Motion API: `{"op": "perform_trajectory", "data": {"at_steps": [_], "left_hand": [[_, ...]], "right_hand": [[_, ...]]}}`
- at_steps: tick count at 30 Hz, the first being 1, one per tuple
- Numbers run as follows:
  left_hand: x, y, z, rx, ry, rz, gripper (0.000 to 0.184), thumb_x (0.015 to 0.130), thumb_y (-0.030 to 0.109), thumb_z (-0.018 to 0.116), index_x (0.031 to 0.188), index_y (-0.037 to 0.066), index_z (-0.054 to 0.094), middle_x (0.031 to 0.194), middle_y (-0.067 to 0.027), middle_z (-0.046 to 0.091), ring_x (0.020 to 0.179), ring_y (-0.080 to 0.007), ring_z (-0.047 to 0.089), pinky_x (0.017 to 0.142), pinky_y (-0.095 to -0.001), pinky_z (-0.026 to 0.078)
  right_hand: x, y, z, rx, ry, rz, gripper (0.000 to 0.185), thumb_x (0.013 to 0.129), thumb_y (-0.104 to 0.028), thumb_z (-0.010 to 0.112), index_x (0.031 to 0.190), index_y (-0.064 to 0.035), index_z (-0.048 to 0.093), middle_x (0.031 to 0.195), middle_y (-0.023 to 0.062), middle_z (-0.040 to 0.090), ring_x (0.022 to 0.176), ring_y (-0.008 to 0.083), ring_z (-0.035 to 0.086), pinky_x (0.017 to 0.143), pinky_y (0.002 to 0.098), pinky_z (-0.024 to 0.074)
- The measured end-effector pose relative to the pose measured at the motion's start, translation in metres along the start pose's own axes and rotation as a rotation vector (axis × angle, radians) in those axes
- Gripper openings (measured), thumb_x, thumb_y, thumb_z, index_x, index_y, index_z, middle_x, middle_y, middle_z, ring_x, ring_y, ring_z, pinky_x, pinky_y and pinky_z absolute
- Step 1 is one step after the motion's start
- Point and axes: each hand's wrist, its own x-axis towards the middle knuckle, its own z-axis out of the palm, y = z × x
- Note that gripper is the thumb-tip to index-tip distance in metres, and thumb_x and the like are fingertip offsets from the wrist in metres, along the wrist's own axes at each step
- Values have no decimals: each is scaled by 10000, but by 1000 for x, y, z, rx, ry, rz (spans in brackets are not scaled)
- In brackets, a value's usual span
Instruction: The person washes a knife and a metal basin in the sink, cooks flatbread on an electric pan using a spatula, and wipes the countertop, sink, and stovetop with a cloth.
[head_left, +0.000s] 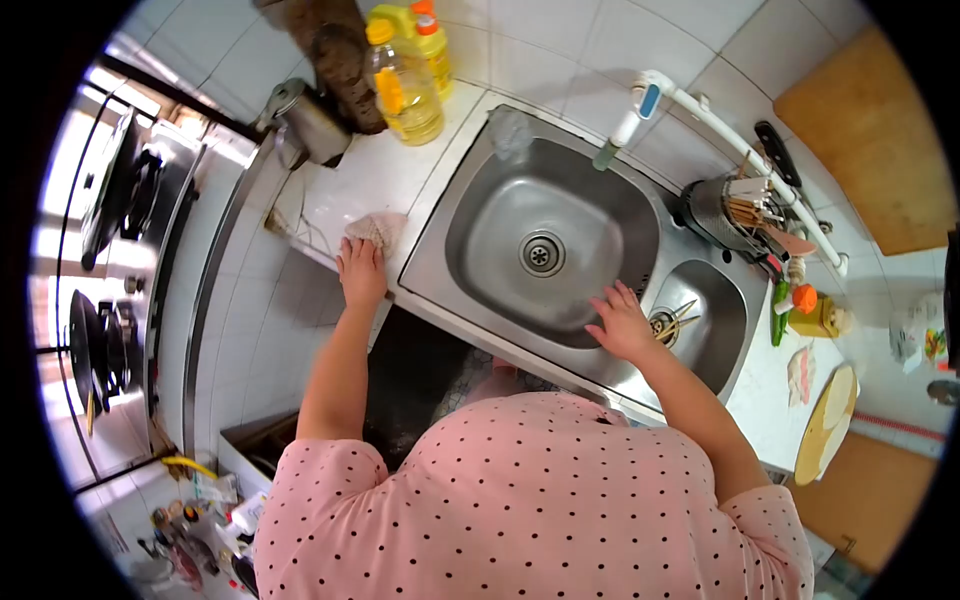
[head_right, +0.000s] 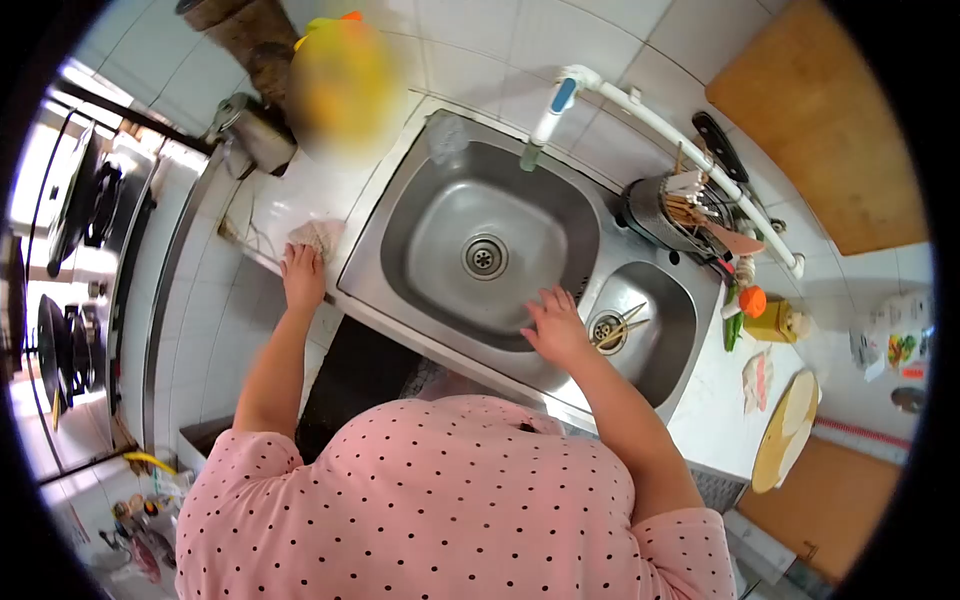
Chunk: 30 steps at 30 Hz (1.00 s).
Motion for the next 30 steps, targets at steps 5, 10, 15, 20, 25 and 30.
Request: {"op": "perform_trajectory", "data": {"at_steps": [5,10,15,20,25,30], "left_hand": [[7,52,23,-643,-90,283,279,901,50,514,1165,19,598,1188,-199,608,1167,-353,551,965,-371,448],[61,186,18,-1088,-289,23,267,883,44,513,1117,14,637,985,-142,681,848,-206,660,751,-294,509],[139,254,79,-1122,-351,5,270,860,59,562,1111,49,660,814,-60,680,664,-133,615,619,-295,508],[189,238,74,-1204,81,-133,262,879,35,500,1106,-1,625,954,-116,674,828,-193,635,750,-325,508],[192,285,78,-292,49,354,377,904,105,457,1256,-25,497,1301,-244,506,1250,-335,455,1060,-440,331],[140,368,145,-193,185,417,395,911,117,376,1249,-67,466,1368,-270,436,1318,-389,368,1132,-445,244]], "right_hand": [[5,3,8,-115,-272,16,670,884,-563,487,1353,-85,470,1460,205,333,1418,366,165,1140,528,100],[8,6,5,-87,-311,32,733,850,-644,474,1358,-115,475,1481,164,318,1435,340,114,1134,541,77],[7,8,3,-18,-280,18,756,832,-664,482,1347,-110,492,1481,155,321,1437,337,106,1136,533,77],[6,10,-2,42,-279,16,769,824,-669,494,1360,-117,474,1481,148,315,1436,330,110,1142,517,82],[6,14,-1,76,-256,-10,771,823,-676,487,1349,-113,480,1480,147,315,1434,326,113,1141,518,86],[3,16,4,105,-181,-33,766,810,-675,505,1321,-104,511,1456,147,355,1430,319,136,1128,538,122]]}}
